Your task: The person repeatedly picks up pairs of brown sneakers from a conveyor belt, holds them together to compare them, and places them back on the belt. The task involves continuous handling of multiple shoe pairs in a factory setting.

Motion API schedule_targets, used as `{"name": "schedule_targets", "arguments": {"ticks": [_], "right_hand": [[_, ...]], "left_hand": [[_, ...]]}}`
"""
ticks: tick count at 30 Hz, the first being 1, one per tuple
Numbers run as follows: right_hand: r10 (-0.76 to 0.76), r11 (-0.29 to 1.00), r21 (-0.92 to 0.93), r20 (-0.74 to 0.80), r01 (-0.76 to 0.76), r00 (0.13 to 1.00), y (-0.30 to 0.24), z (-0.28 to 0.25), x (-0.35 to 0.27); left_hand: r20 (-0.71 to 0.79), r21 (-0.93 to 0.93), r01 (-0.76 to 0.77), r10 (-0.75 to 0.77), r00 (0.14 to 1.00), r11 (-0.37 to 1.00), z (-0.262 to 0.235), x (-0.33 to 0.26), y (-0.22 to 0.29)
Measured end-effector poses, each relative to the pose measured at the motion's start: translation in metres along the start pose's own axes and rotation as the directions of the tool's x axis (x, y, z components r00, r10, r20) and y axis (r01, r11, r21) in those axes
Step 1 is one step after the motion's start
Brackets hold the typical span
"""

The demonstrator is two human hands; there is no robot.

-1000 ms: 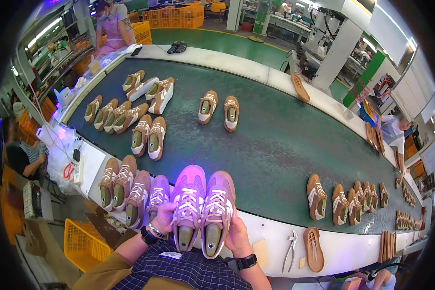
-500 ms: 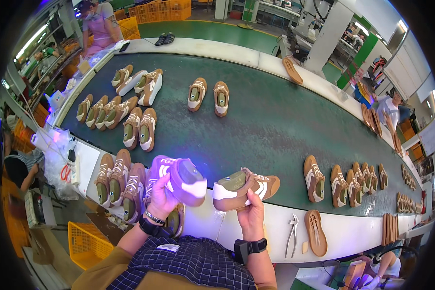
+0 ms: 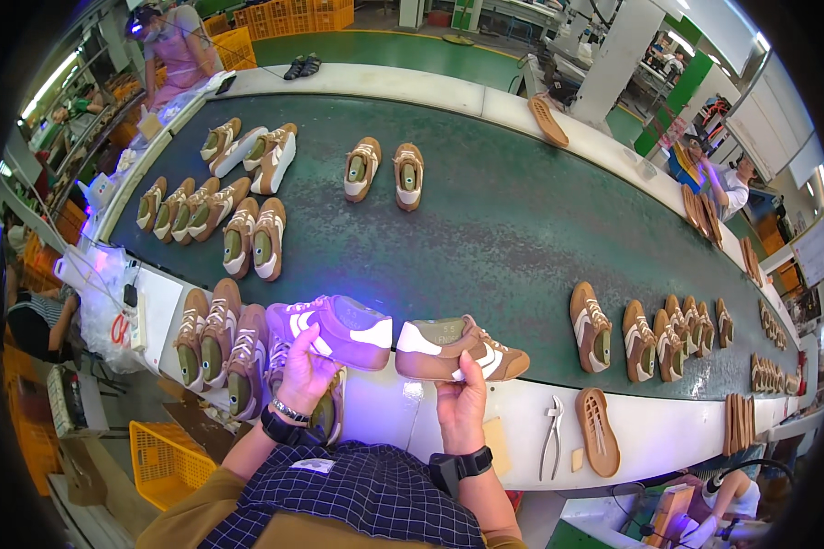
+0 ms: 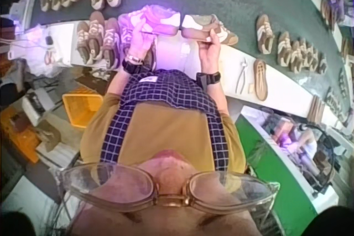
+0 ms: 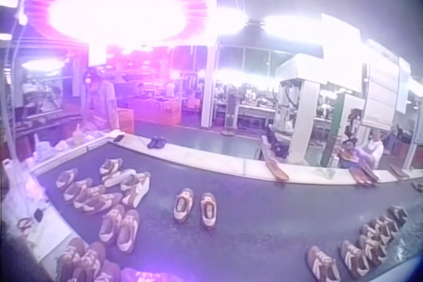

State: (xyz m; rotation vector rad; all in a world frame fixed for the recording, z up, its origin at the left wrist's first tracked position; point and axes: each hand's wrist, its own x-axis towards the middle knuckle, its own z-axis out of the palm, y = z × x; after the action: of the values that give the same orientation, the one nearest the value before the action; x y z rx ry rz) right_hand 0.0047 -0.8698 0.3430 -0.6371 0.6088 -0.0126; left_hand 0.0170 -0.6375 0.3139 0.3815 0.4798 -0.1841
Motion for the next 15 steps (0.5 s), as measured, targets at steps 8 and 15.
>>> {"name": "schedule_targets", "arguments": {"ticks": [8,15], "right_hand": [[0.021,0.999,0.031,-0.03,-0.02,0.999,0.0017,0.0021,-0.0016],[0.024,0.999,0.044,-0.078,-0.021,0.997,0.0034,-0.0017,-0.0005]], "left_hand": [[-0.008,-0.011,0.008,-0.008,1.0,1.0,0.0029,0.0006,-0.0055],[-0.095,0.027,0.017,-0.014,0.995,0.999,0.0087,-0.0004,-0.0098]]}}
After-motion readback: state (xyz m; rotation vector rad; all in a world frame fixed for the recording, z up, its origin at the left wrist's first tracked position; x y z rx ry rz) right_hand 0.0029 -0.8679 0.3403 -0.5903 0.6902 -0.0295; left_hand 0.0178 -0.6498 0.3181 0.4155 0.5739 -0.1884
